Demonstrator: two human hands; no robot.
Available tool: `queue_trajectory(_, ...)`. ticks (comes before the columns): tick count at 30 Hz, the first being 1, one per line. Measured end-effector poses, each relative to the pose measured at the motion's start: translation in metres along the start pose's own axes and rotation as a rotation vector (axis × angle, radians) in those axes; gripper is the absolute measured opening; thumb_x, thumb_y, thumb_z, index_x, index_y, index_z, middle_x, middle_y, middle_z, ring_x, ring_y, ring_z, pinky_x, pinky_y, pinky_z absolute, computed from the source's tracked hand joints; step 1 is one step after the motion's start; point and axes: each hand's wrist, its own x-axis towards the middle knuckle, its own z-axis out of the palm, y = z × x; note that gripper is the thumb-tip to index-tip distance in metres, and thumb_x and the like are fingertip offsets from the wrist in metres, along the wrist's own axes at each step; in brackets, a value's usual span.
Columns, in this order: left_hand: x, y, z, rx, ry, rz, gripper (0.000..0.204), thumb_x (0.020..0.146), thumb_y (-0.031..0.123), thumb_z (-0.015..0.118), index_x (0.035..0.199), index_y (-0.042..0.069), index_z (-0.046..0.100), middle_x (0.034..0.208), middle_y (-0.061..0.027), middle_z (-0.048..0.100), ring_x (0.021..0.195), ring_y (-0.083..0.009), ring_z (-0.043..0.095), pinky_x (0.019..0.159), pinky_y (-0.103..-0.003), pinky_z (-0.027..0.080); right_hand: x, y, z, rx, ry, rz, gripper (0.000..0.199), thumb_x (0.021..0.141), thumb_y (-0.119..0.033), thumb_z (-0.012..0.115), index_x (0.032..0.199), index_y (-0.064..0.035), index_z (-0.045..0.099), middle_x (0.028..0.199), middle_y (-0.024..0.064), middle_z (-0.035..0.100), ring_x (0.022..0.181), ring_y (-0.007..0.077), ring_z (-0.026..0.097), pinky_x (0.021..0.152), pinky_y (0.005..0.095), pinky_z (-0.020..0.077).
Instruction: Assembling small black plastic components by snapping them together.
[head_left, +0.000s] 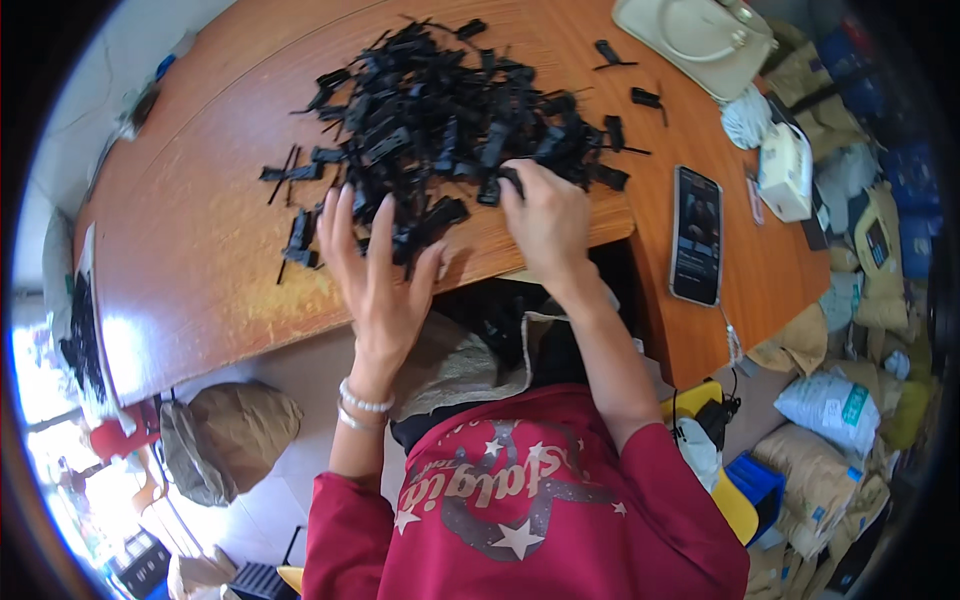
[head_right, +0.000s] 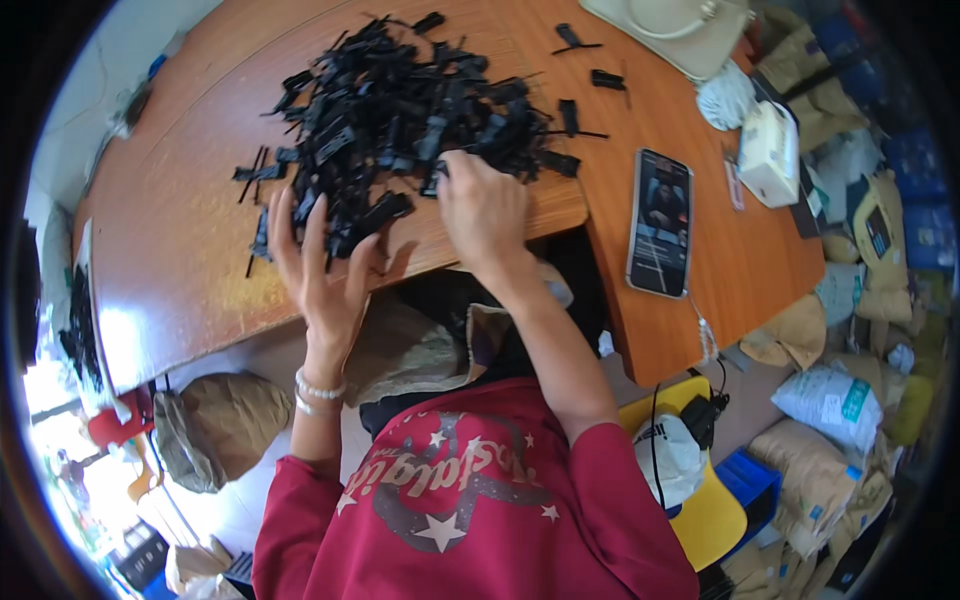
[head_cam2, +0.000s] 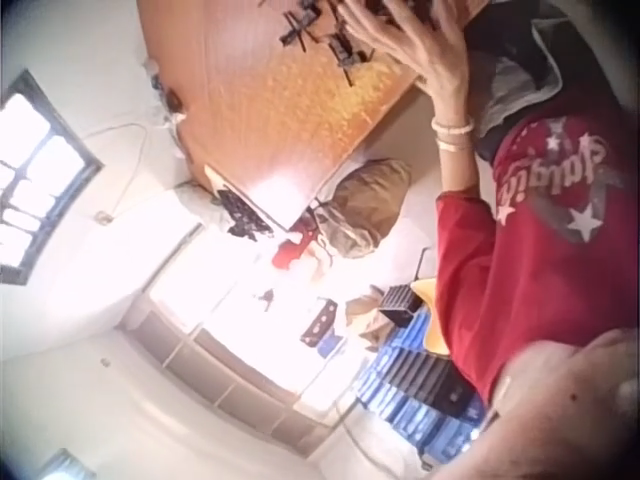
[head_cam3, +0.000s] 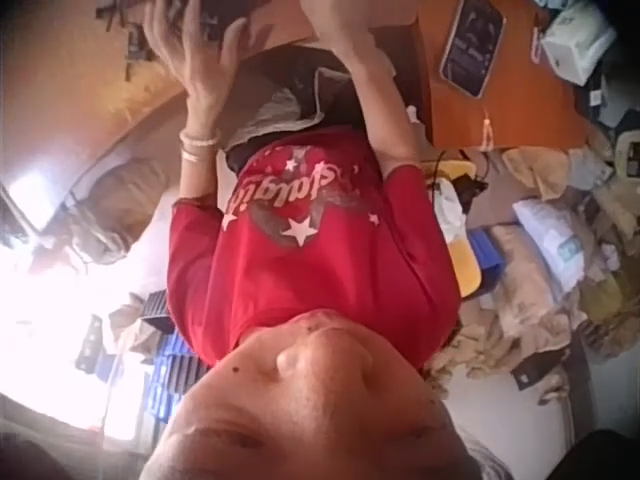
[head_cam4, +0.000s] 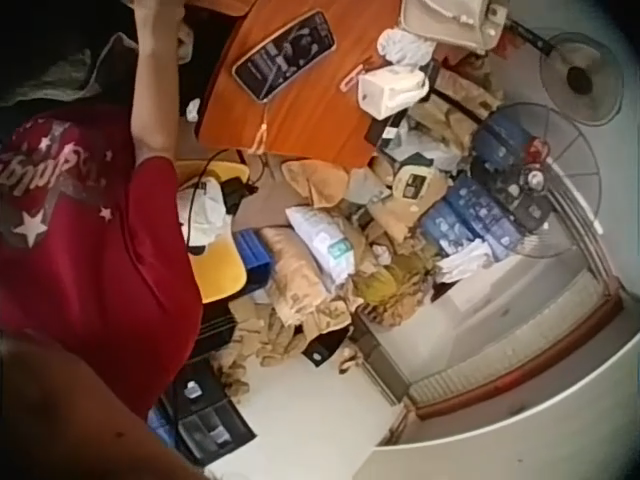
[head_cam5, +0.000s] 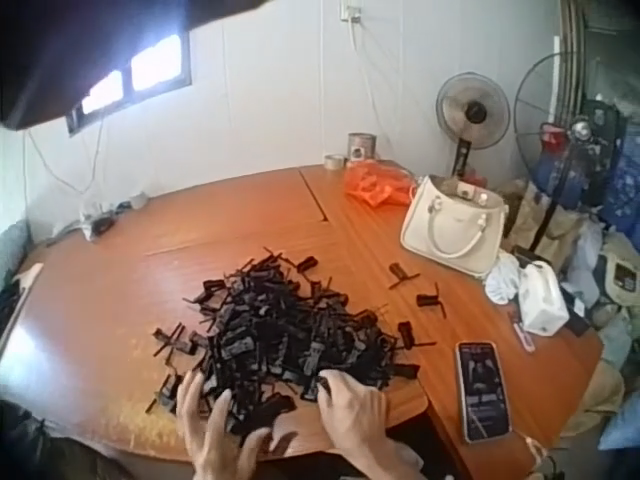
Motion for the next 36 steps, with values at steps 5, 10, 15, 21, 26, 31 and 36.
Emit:
queue_trajectory(5, -0.023, 0.017, -0.018, -0.125, -0.022, 0.170, 0.040, 0.074, 0.002, 0.069, 0.112, -0.003, 0.057, 0.109, -0.0182, 0.059, 0.103, -0.0372, 0.056, 0.091, -0.044, 0.044, -0.011, 0.004, 0.005, 0.230, 0.220, -0.032, 0.011, 0.076, -0.002, 0.065, 0.086, -0.0025, 0.060, 0.080, 0.0141, 0.065, 0.068, 0.0307, 0.064, 0.055, 0.0365, 0.0496)
queue_trajectory(10, -0.026, 0.046, -0.014, -0.876, -0.170, -0.617, 0.043, 0.088, 0.012, 0.060, 0.126, -0.006, 0.048, 0.113, -0.0144, 0.062, 0.099, -0.0196, 0.060, 0.085, -0.030, 0.046, -0.055, -0.026, -0.023, 0.408, -0.085, -0.243, 0.020, 0.070, -0.003, 0.070, 0.088, -0.0036, 0.062, 0.071, 0.0093, 0.059, 0.059, 0.0244, 0.060, 0.052, 0.0339, 0.0470)
queue_trajectory(15, -0.023, 0.050, -0.029, -1.010, -0.271, -0.827, 0.022, 0.092, 0.007, 0.051, 0.107, -0.009, 0.054, 0.090, -0.0139, 0.068, 0.086, -0.0181, 0.063, 0.081, -0.029, 0.047, -0.084, -0.036, -0.049, 0.389, -0.134, -0.172, 0.027, 0.069, -0.001, 0.068, 0.096, -0.0037, 0.064, 0.077, 0.0087, 0.061, 0.067, 0.0199, 0.062, 0.055, 0.0323, 0.0489)
queue_trajectory(21, -0.051, 0.033, -0.039, -0.900, -0.327, -0.899, 0.024, 0.091, 0.011, 0.054, 0.105, -0.008, 0.059, 0.081, -0.0089, 0.069, 0.075, -0.0092, 0.056, 0.073, -0.022, 0.043, -0.103, 0.010, -0.116, -0.394, 0.038, 0.295, 0.025, 0.073, -0.002, 0.065, 0.095, -0.0037, 0.054, 0.130, 0.0182, 0.046, 0.082, 0.0348, 0.064, 0.062, 0.0407, 0.0519)
queue_trajectory(26, -0.049, 0.046, -0.041, -0.918, -0.459, -0.900, 0.024, 0.090, 0.011, 0.055, 0.105, -0.007, 0.059, 0.080, -0.0076, 0.068, 0.076, -0.0078, 0.056, 0.073, -0.021, 0.042, -0.082, 0.036, -0.122, -0.570, 0.006, 0.358, 0.018, 0.080, -0.011, 0.065, 0.087, 0.0020, 0.055, 0.117, 0.0247, 0.055, 0.081, 0.0398, 0.062, 0.068, 0.0443, 0.0510)
queue_trajectory(31, -0.059, 0.059, -0.045, -1.081, -0.474, -0.918, 0.028, 0.088, 0.008, 0.061, 0.110, -0.008, 0.055, 0.088, -0.0133, 0.068, 0.081, -0.0115, 0.061, 0.071, -0.022, 0.045, -0.058, -0.002, -0.078, 0.302, -0.091, 0.057, 0.015, 0.081, -0.013, 0.067, 0.084, -0.0007, 0.058, 0.093, 0.0153, 0.062, 0.080, 0.0333, 0.062, 0.072, 0.0384, 0.0494)
queue_trajectory(36, -0.059, 0.056, -0.053, -0.935, -0.563, -0.873, 0.028, 0.084, 0.006, 0.063, 0.109, -0.007, 0.059, 0.090, -0.0077, 0.064, 0.078, -0.0110, 0.057, 0.070, -0.022, 0.045, -0.081, -0.036, -0.059, 0.696, -0.525, 0.038, 0.035, 0.076, -0.020, 0.073, 0.103, -0.0007, 0.062, 0.078, 0.0098, 0.057, 0.070, 0.0240, 0.057, 0.063, 0.0316, 0.0449)
